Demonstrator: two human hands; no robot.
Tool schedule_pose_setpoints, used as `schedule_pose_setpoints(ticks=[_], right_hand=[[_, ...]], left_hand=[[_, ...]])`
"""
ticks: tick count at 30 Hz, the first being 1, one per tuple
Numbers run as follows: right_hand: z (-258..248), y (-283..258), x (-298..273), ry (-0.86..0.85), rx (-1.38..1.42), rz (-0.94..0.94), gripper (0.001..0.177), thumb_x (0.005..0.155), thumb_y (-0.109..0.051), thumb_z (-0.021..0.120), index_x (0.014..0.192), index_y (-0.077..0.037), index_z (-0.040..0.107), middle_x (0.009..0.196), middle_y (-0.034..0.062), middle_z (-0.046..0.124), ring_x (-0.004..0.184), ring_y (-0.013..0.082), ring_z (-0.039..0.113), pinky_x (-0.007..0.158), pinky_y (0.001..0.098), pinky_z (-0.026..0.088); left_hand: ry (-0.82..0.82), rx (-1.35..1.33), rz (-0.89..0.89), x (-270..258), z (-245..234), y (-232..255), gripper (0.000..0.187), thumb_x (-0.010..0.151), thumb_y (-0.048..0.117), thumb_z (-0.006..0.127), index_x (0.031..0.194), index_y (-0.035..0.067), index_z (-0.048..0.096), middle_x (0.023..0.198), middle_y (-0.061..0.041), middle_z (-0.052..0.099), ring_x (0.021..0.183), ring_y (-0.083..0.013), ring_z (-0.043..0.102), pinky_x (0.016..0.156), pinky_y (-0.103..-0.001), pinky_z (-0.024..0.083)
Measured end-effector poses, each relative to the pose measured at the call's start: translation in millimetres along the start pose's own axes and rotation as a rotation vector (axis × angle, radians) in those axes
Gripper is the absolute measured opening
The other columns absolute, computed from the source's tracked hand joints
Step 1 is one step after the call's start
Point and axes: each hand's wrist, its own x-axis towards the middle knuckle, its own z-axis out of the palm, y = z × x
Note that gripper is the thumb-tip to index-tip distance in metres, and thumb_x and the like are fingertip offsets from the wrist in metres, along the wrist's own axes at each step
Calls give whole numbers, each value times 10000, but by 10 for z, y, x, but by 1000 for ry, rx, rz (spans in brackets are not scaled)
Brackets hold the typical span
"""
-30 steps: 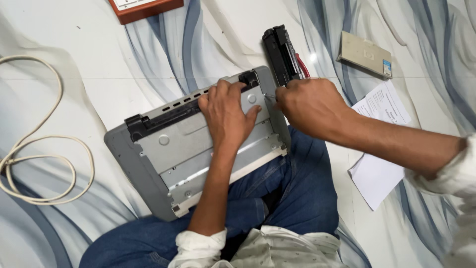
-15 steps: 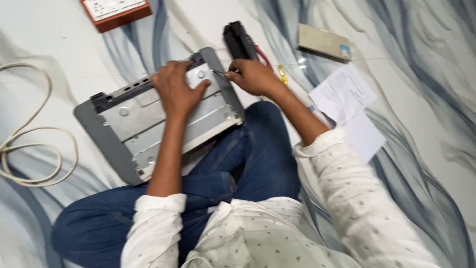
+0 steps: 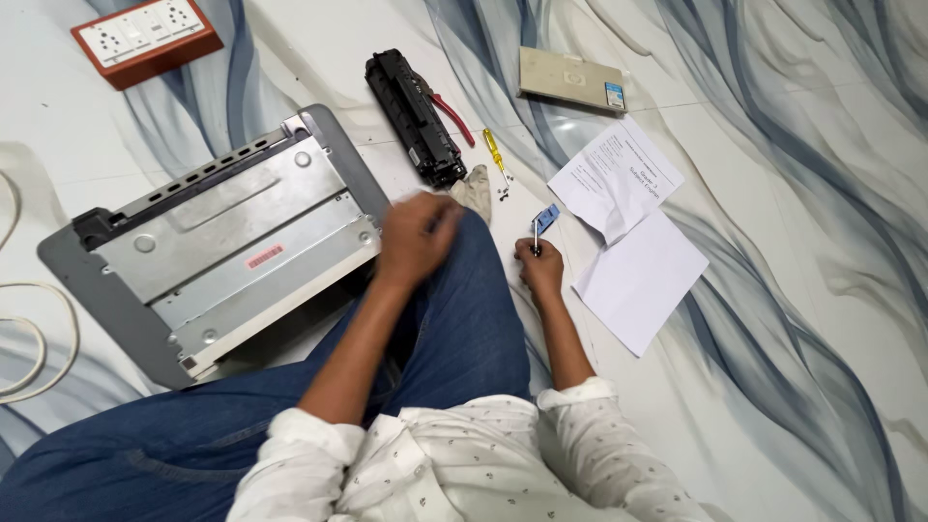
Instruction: The person sits on the floor and uses a screwdriver to remove and reinsert screws on the sides and bottom of a laser printer. They rotate the printer to access different screw locations and place the screws on a nearby paper.
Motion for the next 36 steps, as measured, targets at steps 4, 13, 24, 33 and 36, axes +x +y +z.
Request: schedule_pose_setpoints(ticks=[4,13,24,33,36], right_hand=[[91,-174,276,123,-293,-287,160,884,-213,767,943,-64,764,747,81,726,582,183,659,579,317,526],[190,-641,1078,35,-493,-367,165,853,-213,779,984,-114,790,853,104,756,779,250,722,748,356,556],[266,-652,1179,-26,-676,-512,136,866,-187,769,970,-101,789,1057,87,743,902,314,697,800,404,542],[69,-599,1248,86,-283,-635,173,899,-165,744,972,-9,763,864,135,769,736,224,722,731,360,573],[-78,-838,831,13,24,-291,194,904,-159,716,1010,2,735,844,89,717,542,116,547,491,275,417]], left_hand=[[-160,16,-74,-35,356,188,167,856,246,797,885,90,746,806,-104,683,701,-313,663,649,-439,513],[-50,9,-110,-28,336,96,88,883,142,752,892,63,717,793,-95,643,702,-299,649,648,-417,509],[-38,-1,-104,-14,366,27,72,871,104,741,860,53,692,755,-100,611,681,-301,629,633,-425,498],[-15,33,-49,-110,444,-93,107,870,158,748,889,63,701,844,-120,657,786,-346,655,692,-455,512],[-71,-107,-95,-113,371,-4,134,916,188,729,962,62,716,941,-116,704,871,-332,697,761,-418,561]])
